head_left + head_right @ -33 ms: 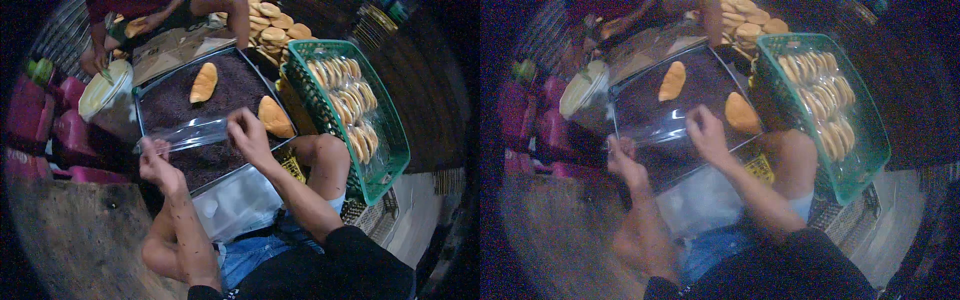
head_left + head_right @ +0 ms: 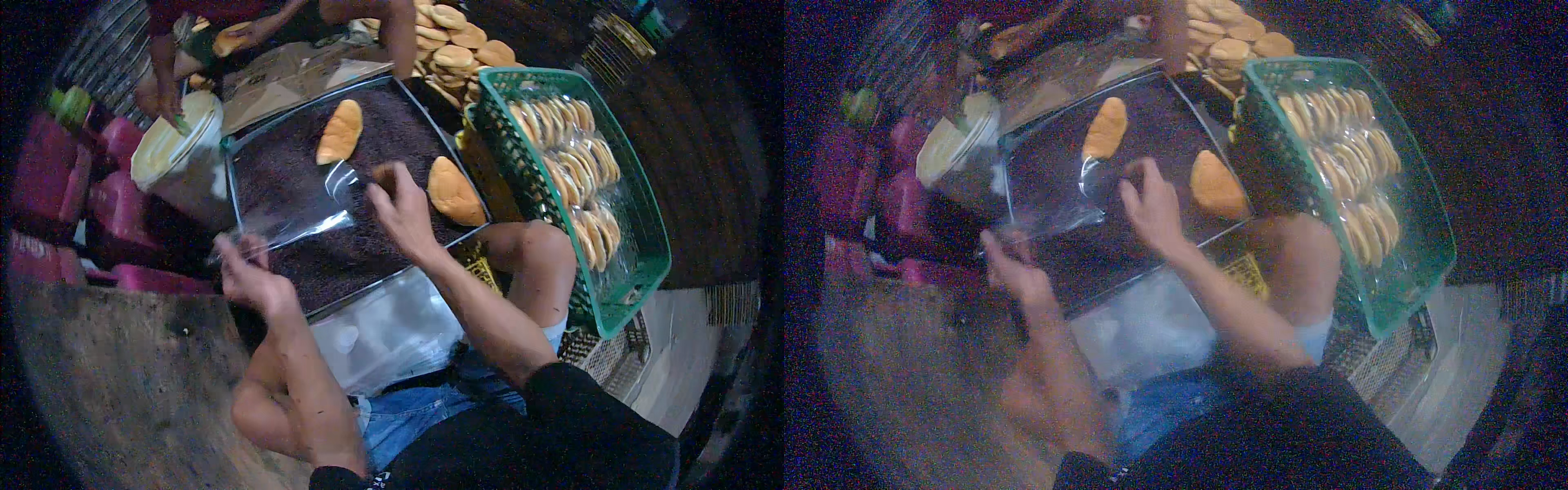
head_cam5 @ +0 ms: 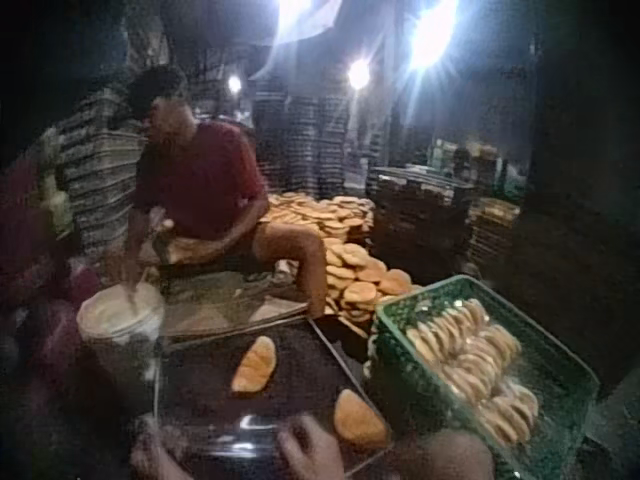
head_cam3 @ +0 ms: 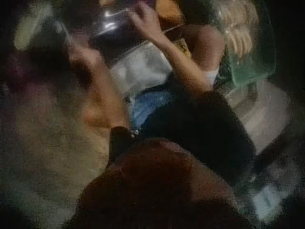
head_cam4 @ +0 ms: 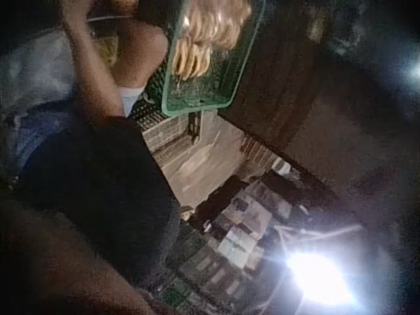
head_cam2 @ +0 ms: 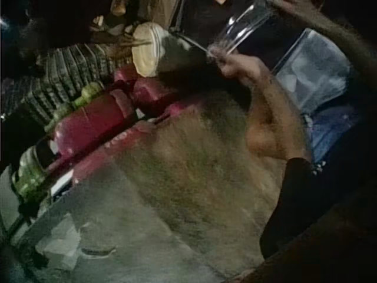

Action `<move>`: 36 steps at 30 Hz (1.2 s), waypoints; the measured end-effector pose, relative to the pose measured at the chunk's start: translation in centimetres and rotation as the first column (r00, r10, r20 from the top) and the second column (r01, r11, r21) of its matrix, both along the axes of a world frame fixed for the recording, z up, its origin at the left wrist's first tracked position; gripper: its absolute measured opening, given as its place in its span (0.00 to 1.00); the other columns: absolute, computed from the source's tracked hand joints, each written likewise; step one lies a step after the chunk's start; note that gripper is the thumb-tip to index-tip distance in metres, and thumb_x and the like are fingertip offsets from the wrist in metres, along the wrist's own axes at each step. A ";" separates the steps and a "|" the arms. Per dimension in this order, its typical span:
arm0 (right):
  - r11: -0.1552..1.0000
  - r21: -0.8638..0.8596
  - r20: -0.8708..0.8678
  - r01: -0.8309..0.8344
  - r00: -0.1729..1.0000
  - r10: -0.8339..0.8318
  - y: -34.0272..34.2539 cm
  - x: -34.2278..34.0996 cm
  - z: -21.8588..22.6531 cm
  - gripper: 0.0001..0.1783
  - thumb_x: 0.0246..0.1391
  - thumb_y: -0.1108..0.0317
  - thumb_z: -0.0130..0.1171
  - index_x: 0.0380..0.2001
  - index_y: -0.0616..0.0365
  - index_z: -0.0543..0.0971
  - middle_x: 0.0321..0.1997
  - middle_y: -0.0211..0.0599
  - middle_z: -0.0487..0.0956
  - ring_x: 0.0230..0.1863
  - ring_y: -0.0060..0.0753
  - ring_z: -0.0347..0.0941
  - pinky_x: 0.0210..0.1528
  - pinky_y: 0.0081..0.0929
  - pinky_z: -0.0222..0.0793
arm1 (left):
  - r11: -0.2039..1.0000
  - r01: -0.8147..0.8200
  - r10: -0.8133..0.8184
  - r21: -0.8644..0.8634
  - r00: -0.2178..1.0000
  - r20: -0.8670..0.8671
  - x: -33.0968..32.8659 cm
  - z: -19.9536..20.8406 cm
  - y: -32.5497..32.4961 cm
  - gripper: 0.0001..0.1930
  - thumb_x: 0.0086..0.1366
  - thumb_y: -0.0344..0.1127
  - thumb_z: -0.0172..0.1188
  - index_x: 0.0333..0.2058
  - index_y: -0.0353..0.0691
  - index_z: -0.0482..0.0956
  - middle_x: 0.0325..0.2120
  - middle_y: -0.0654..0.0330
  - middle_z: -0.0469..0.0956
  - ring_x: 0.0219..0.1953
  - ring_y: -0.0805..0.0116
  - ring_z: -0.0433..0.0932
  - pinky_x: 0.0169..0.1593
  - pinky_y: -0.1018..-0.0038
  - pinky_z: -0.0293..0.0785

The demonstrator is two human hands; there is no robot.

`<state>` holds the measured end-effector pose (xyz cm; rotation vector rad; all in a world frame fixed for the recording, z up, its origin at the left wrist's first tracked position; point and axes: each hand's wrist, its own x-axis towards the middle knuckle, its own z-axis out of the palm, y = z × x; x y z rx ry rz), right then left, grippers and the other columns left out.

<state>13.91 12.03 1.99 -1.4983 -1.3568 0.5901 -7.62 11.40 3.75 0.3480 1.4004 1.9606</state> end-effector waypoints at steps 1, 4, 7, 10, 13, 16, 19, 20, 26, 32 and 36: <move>0.997 -0.068 -0.009 -0.023 1.000 0.023 2.5 -1.3 -0.7 0.25 0.57 0.59 0.64 0.52 0.62 0.70 0.42 0.53 0.80 0.45 0.49 0.79 0.49 0.36 0.73 | 0.995 -0.058 0.039 0.083 0.976 0.212 -3.9 -2.5 -0.1 0.21 0.67 0.51 0.61 0.36 0.35 0.76 0.31 0.59 0.80 0.33 0.68 0.77 0.41 0.72 0.78; 0.984 -0.133 0.398 0.120 0.916 -0.058 8.2 -5.1 -2.2 0.50 0.48 0.45 0.68 0.64 0.66 0.60 0.64 0.56 0.67 0.69 0.61 0.55 0.68 0.56 0.51 | 0.974 -0.212 0.143 0.081 0.851 0.506 -8.4 -6.1 -3.2 0.24 0.69 0.54 0.55 0.43 0.34 0.75 0.41 0.54 0.79 0.39 0.62 0.79 0.45 0.69 0.80; 0.974 -0.073 0.582 0.214 0.802 -0.133 12.7 -6.0 -4.8 0.57 0.45 0.36 0.67 0.67 0.64 0.57 0.71 0.53 0.59 0.75 0.67 0.39 0.71 0.69 0.35 | 0.986 0.013 -0.099 0.165 0.844 0.527 -8.4 -9.4 -5.3 0.27 0.69 0.57 0.53 0.47 0.34 0.74 0.45 0.52 0.78 0.45 0.60 0.79 0.50 0.67 0.79; 0.942 -0.103 0.622 0.319 0.760 -0.189 14.2 -2.3 -4.3 0.37 0.51 0.44 0.64 0.57 0.58 0.73 0.58 0.49 0.75 0.68 0.60 0.57 0.67 0.62 0.49 | 0.998 0.041 -0.055 0.049 0.942 0.332 -6.8 -9.6 -5.0 0.35 0.69 0.65 0.48 0.55 0.34 0.71 0.53 0.48 0.75 0.53 0.59 0.75 0.54 0.65 0.76; 0.972 -0.222 0.438 0.078 0.898 0.028 9.6 2.3 -0.6 0.25 0.53 0.50 0.63 0.45 0.59 0.81 0.43 0.48 0.83 0.51 0.49 0.77 0.53 0.47 0.69 | 1.000 -0.024 0.025 -0.007 0.983 0.183 -6.0 -7.3 -4.0 0.39 0.70 0.68 0.41 0.61 0.37 0.66 0.59 0.51 0.70 0.59 0.56 0.72 0.57 0.63 0.74; 0.994 -0.093 0.464 -0.058 0.881 0.095 0.7 7.7 -1.9 0.21 0.51 0.57 0.65 0.45 0.58 0.81 0.42 0.47 0.83 0.44 0.50 0.79 0.48 0.41 0.73 | 0.997 0.074 -0.074 0.004 0.995 0.072 -5.4 -5.8 -4.1 0.38 0.71 0.66 0.39 0.65 0.40 0.62 0.65 0.55 0.64 0.64 0.56 0.65 0.58 0.63 0.73; 0.981 -0.125 0.501 -0.145 0.845 0.189 -6.2 8.3 -3.6 0.18 0.49 0.63 0.67 0.44 0.56 0.82 0.40 0.46 0.82 0.46 0.51 0.78 0.51 0.42 0.71 | 0.973 0.230 -0.230 0.018 0.973 0.020 -4.7 -5.8 -4.2 0.38 0.71 0.66 0.38 0.65 0.40 0.63 0.66 0.55 0.62 0.68 0.56 0.60 0.63 0.61 0.66; 0.980 -0.178 0.490 -0.094 0.855 0.171 -6.7 7.7 -4.2 0.17 0.50 0.65 0.66 0.44 0.55 0.82 0.41 0.44 0.82 0.48 0.50 0.77 0.53 0.42 0.70 | 0.959 0.284 -0.284 0.007 0.959 -0.004 -4.0 -5.6 -4.3 0.38 0.71 0.66 0.38 0.65 0.41 0.63 0.67 0.55 0.62 0.68 0.56 0.59 0.65 0.61 0.62; 0.976 -0.146 0.048 -0.161 0.984 0.169 -2.7 8.7 1.1 0.22 0.58 0.60 0.62 0.51 0.62 0.77 0.44 0.43 0.81 0.47 0.34 0.77 0.49 0.32 0.72 | 0.901 0.430 -0.434 -0.064 0.887 -0.160 -1.2 -1.3 -5.2 0.36 0.73 0.64 0.36 0.65 0.40 0.63 0.66 0.57 0.63 0.70 0.56 0.56 0.71 0.58 0.42; 0.958 -0.126 -0.652 -0.260 0.749 0.118 -7.6 15.4 8.8 0.23 0.58 0.66 0.58 0.55 0.65 0.73 0.51 0.41 0.77 0.52 0.32 0.74 0.54 0.29 0.71 | 0.825 0.565 -0.544 -0.004 0.791 -0.279 1.2 0.9 -5.2 0.36 0.74 0.62 0.35 0.66 0.39 0.61 0.64 0.54 0.65 0.70 0.56 0.56 0.72 0.59 0.42; 0.952 -0.111 -0.551 -0.287 0.815 0.181 -7.6 13.6 8.0 0.24 0.58 0.63 0.60 0.55 0.62 0.74 0.48 0.36 0.79 0.49 0.24 0.73 0.51 0.23 0.69 | 0.696 0.715 -0.682 0.070 0.688 -0.246 7.8 2.6 -6.4 0.34 0.75 0.60 0.37 0.65 0.37 0.61 0.63 0.51 0.66 0.66 0.56 0.62 0.70 0.60 0.51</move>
